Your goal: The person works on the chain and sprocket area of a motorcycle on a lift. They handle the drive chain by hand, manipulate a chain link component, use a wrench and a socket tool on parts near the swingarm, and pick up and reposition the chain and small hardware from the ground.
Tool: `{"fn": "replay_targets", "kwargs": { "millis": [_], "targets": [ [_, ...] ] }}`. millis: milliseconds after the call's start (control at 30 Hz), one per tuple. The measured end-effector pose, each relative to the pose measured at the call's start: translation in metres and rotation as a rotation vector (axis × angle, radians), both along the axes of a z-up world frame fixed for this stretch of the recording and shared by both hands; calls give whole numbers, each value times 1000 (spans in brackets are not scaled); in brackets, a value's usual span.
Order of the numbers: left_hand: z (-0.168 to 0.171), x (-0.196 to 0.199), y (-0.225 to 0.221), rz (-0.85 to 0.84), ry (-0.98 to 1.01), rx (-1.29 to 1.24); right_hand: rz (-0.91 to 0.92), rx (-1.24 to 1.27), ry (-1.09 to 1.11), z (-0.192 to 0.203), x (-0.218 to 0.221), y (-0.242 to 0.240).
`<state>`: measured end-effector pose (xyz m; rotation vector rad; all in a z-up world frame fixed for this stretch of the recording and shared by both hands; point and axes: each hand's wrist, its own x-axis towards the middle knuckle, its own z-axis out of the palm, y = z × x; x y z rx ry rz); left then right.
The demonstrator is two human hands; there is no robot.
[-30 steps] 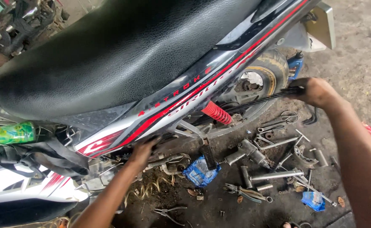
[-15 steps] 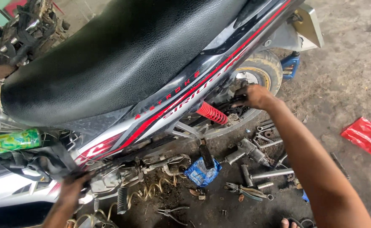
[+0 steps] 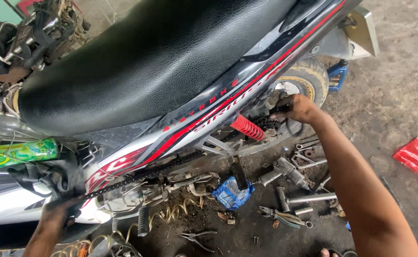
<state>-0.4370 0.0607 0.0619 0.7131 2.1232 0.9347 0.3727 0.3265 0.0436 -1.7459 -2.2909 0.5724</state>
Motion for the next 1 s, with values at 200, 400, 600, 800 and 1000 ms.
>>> {"fn": "replay_targets", "kwargs": {
  "millis": [200, 400, 600, 800, 1000],
  "targets": [
    [5, -2, -5, 53, 86, -63, -73, -104, -55, 8, -24, -22],
    [18, 4, -9, -26, 88, -67, 6, -112, -61, -5, -15, -21],
    [20, 5, -12, 3, 56, -73, 77, -33, 14, -38, 8, -16],
    [21, 6, -11, 38, 62, -103, 83, 112, -78, -47, 24, -13],
    [16, 3, -14, 7, 49, -22, 120, 126, 260, -141, 42, 3]
  ]
}}
